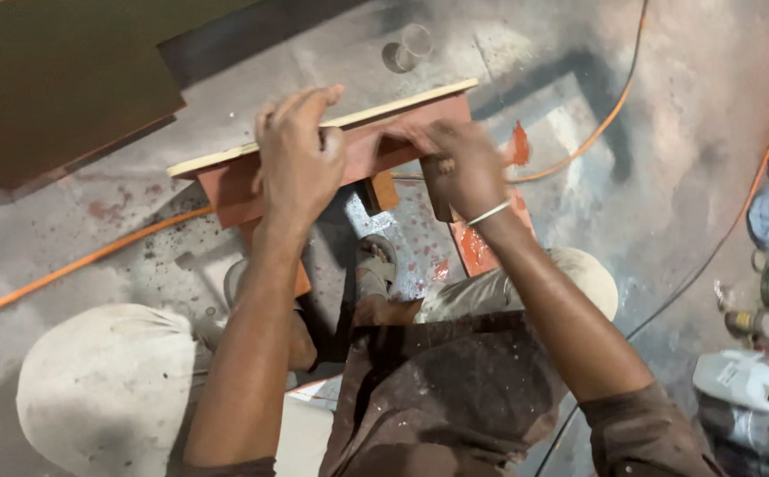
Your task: The person applies reddish-brown wood filler to a small wooden stool using a putty knife and their hands. They scoop filler from a square tile on the floor, spread it onto the stool's legs and frame, and smooth the surface to cover imperfections.
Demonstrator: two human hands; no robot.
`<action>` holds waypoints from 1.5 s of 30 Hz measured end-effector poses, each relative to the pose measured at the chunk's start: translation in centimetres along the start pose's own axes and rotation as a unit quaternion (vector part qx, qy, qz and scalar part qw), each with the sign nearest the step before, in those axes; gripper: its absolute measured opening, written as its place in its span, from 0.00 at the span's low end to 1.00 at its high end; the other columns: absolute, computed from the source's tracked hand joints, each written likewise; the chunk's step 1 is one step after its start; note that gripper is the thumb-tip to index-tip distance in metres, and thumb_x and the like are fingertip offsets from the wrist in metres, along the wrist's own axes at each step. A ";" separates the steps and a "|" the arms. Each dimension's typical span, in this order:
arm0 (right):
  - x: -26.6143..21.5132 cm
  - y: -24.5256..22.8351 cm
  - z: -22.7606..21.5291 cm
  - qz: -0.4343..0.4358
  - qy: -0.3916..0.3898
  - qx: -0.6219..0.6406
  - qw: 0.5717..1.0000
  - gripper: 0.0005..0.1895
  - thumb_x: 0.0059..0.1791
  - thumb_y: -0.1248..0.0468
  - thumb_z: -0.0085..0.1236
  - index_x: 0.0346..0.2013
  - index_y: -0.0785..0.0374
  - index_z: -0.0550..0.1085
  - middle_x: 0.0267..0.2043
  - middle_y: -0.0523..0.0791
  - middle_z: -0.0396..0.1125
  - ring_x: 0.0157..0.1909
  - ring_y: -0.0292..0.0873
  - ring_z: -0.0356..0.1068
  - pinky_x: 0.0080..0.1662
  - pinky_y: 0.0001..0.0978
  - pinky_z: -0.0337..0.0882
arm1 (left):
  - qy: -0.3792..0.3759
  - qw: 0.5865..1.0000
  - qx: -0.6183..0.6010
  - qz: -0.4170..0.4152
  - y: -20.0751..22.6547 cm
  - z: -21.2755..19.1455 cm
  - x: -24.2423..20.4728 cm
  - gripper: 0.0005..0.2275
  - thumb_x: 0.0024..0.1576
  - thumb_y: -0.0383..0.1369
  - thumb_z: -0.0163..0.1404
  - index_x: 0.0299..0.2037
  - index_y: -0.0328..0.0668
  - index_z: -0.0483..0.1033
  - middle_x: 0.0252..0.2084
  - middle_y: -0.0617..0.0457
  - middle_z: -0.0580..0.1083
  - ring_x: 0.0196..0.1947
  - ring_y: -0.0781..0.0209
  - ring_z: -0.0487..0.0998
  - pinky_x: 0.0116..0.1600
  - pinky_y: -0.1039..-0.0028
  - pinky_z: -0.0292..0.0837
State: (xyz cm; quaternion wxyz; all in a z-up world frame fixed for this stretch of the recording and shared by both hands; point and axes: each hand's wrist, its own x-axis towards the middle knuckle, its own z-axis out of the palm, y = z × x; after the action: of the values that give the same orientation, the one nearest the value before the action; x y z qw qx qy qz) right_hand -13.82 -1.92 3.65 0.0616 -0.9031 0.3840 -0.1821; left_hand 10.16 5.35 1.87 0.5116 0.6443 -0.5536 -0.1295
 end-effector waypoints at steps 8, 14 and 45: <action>-3.5 -4.2 5.2 0.004 0.034 -0.027 0.999 0.27 0.44 0.75 0.59 0.57 0.53 0.78 0.54 0.47 0.71 0.53 0.52 0.70 0.50 0.44 0.71 | 0.029 0.999 -0.008 0.021 0.6 1.0 -0.2 0.16 0.52 0.22 0.48 0.50 0.36 0.80 0.49 0.45 0.79 0.55 0.49 0.77 0.64 0.54 0.60; -1.5 0.3 1.9 -0.006 0.030 -0.112 0.993 0.18 0.46 0.68 0.60 0.51 0.61 0.77 0.49 0.48 0.72 0.50 0.52 0.70 0.53 0.45 0.70 | 0.040 0.998 -0.030 0.039 1.0 1.0 -0.2 0.15 0.52 0.21 0.47 0.49 0.35 0.80 0.47 0.45 0.80 0.51 0.48 0.79 0.60 0.58 0.66; -2.7 -3.8 2.6 -0.044 0.031 -0.083 0.995 0.17 0.43 0.68 0.63 0.47 0.60 0.78 0.50 0.46 0.71 0.49 0.49 0.69 0.50 0.44 0.68 | 0.068 0.983 -0.158 -0.063 1.7 -2.5 -1.1 0.11 0.63 0.23 0.45 0.53 0.31 0.76 0.46 0.45 0.81 0.49 0.60 0.84 0.54 0.70 0.78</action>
State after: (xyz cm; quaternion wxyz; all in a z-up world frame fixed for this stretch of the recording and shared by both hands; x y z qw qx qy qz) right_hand -11.98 2.59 1.44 -0.0335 -0.9149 0.3596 -0.1802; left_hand 10.64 7.80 3.93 0.6341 0.5964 -0.4483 -0.2032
